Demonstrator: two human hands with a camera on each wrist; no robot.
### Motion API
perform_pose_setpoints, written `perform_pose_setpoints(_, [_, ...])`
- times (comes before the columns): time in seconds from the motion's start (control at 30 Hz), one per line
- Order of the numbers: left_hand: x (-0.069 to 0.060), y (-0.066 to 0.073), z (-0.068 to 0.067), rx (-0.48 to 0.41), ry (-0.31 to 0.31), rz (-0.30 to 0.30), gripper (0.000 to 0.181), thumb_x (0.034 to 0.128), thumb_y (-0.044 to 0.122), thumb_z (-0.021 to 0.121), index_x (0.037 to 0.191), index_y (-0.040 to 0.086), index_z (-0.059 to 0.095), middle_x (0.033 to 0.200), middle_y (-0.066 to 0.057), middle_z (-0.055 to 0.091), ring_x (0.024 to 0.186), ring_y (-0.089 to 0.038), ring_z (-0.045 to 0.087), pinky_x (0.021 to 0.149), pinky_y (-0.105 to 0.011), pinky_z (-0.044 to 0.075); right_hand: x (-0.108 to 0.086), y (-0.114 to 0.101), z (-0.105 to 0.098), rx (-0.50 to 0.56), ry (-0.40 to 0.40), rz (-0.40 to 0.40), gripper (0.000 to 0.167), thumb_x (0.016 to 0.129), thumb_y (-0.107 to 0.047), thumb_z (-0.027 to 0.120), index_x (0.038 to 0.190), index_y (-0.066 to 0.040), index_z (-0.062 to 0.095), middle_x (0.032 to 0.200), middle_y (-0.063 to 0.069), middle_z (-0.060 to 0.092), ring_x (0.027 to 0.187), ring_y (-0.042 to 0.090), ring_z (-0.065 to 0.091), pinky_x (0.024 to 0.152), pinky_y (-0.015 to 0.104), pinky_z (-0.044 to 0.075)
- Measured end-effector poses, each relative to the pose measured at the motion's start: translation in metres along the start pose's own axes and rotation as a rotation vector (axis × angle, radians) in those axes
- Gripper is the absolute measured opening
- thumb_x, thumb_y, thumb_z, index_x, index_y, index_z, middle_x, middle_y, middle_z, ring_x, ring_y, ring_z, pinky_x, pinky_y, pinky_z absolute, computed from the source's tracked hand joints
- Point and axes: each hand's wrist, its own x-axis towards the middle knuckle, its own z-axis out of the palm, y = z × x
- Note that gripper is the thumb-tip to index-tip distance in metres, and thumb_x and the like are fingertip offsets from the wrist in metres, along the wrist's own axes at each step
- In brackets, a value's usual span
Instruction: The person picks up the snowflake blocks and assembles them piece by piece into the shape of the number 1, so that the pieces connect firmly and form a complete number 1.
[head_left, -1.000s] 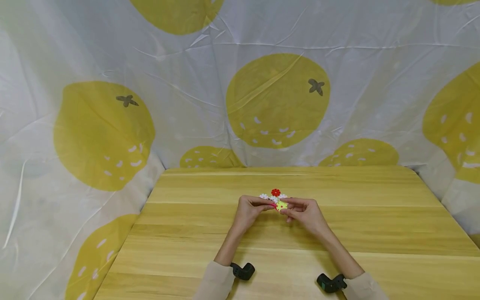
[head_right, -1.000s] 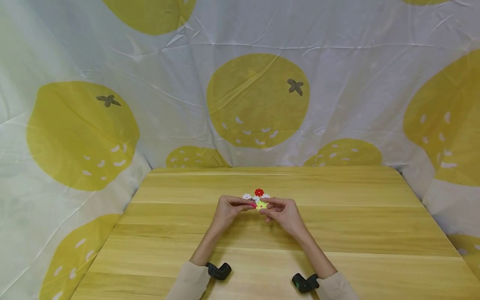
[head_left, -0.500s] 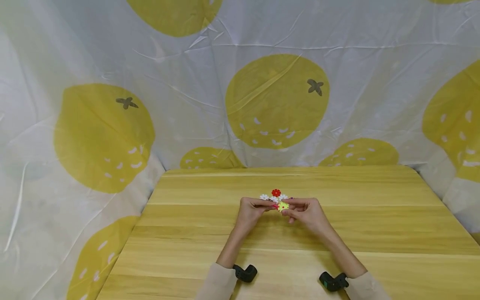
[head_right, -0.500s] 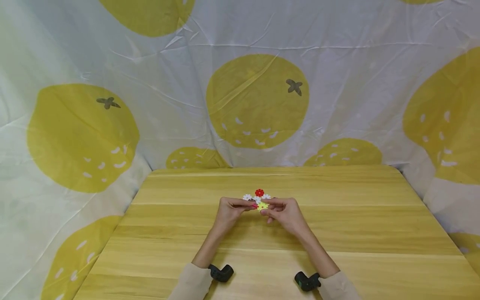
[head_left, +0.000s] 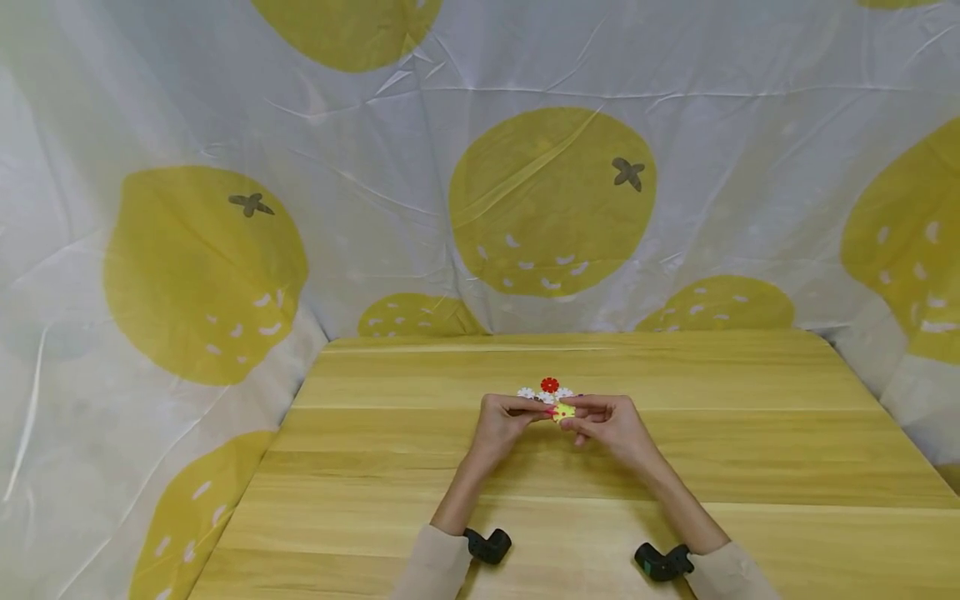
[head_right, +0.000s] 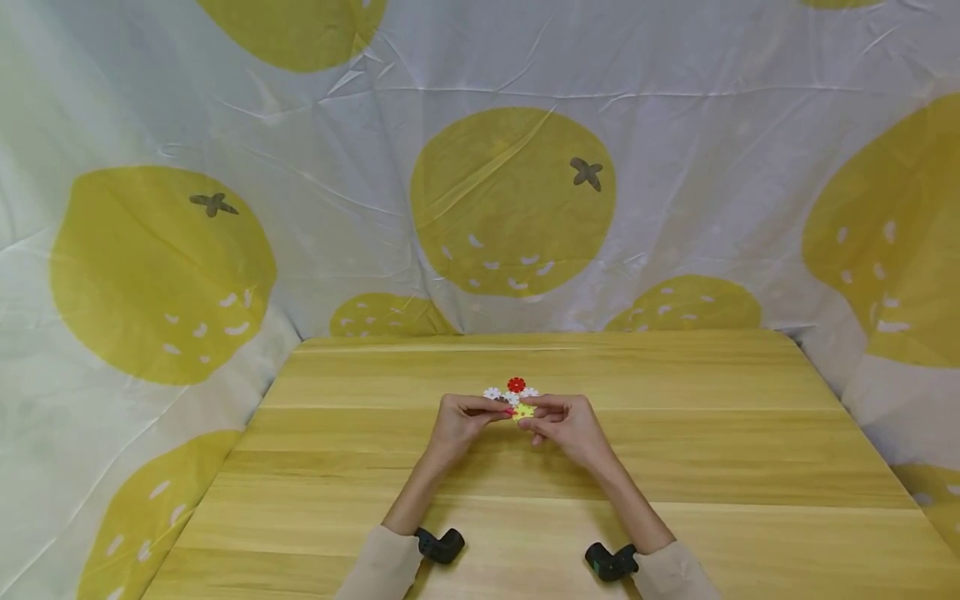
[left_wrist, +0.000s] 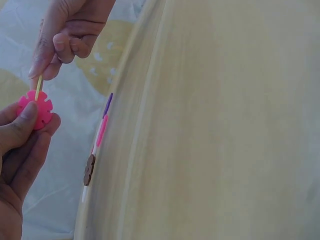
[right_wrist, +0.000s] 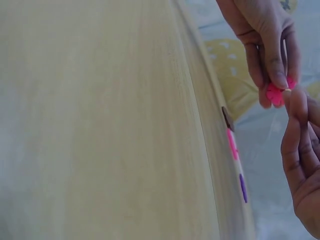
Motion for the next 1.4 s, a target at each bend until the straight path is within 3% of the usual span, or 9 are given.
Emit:
perform_pose_setpoints(0.23, [-0.001, 0.0, 0.0, 0.082, -0.056, -0.052, 0.018, 0.0876, 0.002, 0.079, 0.105, 0.0, 0.082, 0.104, -0.018, 0.08, 0.093, -0.019, 0.076, 0.077, -0.02, 0.06, 0.002, 0.001, 0.002, -0.011, 0.021, -0.023, 0.036, 0.092, -0.011, 0.079, 0.124, 0.003, 0.072, 0.09, 0.02, 0.073, 0.062, 0.023, 0.072, 0.065, 0.032, 0.062])
perform_pose_setpoints(0.4, [-0.003, 0.001, 0.002, 0.124, -0.09, -0.085, 0.025, 0.0888, 0.002, 0.079, 0.113, 0.003, 0.08, 0.111, -0.017, 0.078, 0.098, -0.027, 0.076, 0.078, -0.022, 0.061, 0.002, 0.003, 0.003, 0.008, 0.022, -0.024, 0.036, 0.092, -0.008, 0.078, 0.125, 0.005, 0.07, 0.087, 0.011, 0.073, 0.062, 0.021, 0.072, 0.065, 0.037, 0.063])
perform_pose_setpoints(0.63, [-0.003, 0.004, 0.001, 0.048, -0.15, -0.098, 0.034, 0.0889, -0.003, 0.077, 0.122, -0.001, 0.075, 0.123, -0.021, 0.074, 0.11, -0.034, 0.073, 0.084, -0.028, 0.062, 0.006, 0.004, 0.004, 0.021, -0.008, -0.008, 0.042, 0.092, -0.008, 0.077, 0.13, 0.005, 0.064, 0.09, 0.02, 0.075, 0.062, 0.025, 0.072, 0.065, 0.034, 0.063])
perform_pose_setpoints(0.8, [-0.003, 0.001, -0.002, 0.067, -0.154, -0.103, 0.036, 0.0886, -0.002, 0.078, 0.124, 0.003, 0.075, 0.126, -0.018, 0.074, 0.11, -0.032, 0.073, 0.085, -0.029, 0.062, 0.009, 0.002, 0.005, 0.025, -0.042, -0.001, 0.043, 0.093, -0.006, 0.077, 0.132, 0.003, 0.062, 0.088, 0.01, 0.077, 0.065, 0.021, 0.072, 0.066, 0.035, 0.063])
perform_pose_setpoints(1.0, [-0.003, -0.001, -0.005, 0.122, -0.148, -0.092, 0.031, 0.0878, 0.002, 0.08, 0.118, 0.005, 0.078, 0.119, -0.016, 0.077, 0.109, -0.031, 0.073, 0.085, -0.032, 0.062, 0.013, 0.003, 0.003, -0.012, -0.085, 0.018, 0.044, 0.094, -0.009, 0.076, 0.133, 0.003, 0.061, 0.096, 0.022, 0.077, 0.07, 0.029, 0.074, 0.068, 0.041, 0.064])
perform_pose_setpoints(1.17, [-0.002, -0.002, -0.008, 0.178, -0.119, -0.099, 0.028, 0.087, 0.004, 0.081, 0.115, 0.005, 0.079, 0.115, -0.014, 0.078, 0.111, -0.029, 0.071, 0.085, -0.032, 0.062, 0.017, 0.004, -0.004, -0.059, -0.039, 0.046, 0.043, 0.093, -0.013, 0.077, 0.13, 0.006, 0.064, 0.1, 0.025, 0.075, 0.073, 0.033, 0.073, 0.069, 0.04, 0.063])
perform_pose_setpoints(1.4, [-0.001, -0.002, -0.016, 0.225, -0.126, -0.129, 0.03, 0.0861, 0.004, 0.083, 0.116, 0.005, 0.078, 0.118, -0.013, 0.077, 0.105, -0.025, 0.071, 0.081, -0.025, 0.061, 0.022, 0.01, -0.016, -0.18, 0.1, 0.085, 0.036, 0.093, -0.013, 0.078, 0.123, 0.006, 0.071, 0.107, 0.024, 0.076, 0.078, 0.024, 0.075, 0.065, 0.031, 0.061])
